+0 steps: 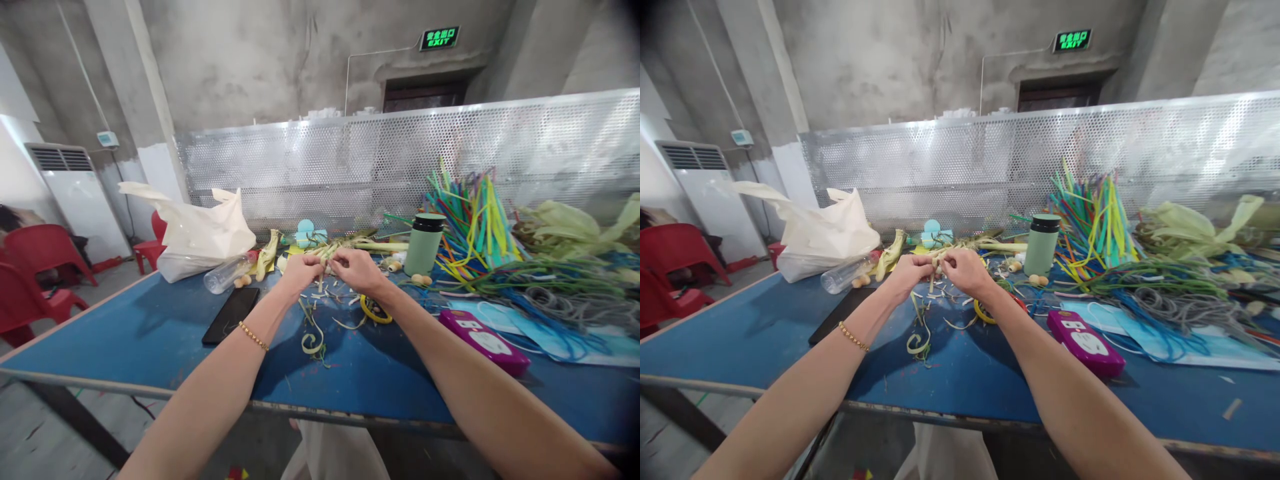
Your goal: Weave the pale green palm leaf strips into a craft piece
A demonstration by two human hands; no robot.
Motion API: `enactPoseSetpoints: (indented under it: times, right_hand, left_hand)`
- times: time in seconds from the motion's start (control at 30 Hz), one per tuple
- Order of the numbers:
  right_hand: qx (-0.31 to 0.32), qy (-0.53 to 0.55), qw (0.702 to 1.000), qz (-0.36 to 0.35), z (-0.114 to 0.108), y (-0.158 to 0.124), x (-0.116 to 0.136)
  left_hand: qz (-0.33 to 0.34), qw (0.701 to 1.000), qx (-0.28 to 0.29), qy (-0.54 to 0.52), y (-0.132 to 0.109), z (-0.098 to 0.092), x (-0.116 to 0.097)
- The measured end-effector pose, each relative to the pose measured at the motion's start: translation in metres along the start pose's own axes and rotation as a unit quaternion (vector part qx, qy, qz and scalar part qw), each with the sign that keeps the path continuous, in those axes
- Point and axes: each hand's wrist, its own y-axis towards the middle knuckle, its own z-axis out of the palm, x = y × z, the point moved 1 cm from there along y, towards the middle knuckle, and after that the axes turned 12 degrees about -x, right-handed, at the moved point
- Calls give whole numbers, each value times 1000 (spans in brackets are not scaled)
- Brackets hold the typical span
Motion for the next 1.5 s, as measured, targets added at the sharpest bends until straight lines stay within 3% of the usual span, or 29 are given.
enactPoseSetpoints:
  times: [0.63,0.93,1.1,1.37,1.5]
  right_hand:
    - [26,30,999,12,-1,1,-4]
    - [49,89,993,53,5,-1,-12]
    - [70,126,986,85,4,0,-11]
    - [34,32,999,-23,-3,-1,1]
    - [21,36,999,-12,-1,0,-2]
  left_hand:
    - [-9,1000,22,-18,0,1,0]
    - [17,999,20,20,0,-1,0]
    - [-8,1000,4,-17,2,-2,1]
    - [-55,994,-21,-88,2,-3,0]
    - [-61,993,-25,-96,3,-2,2]
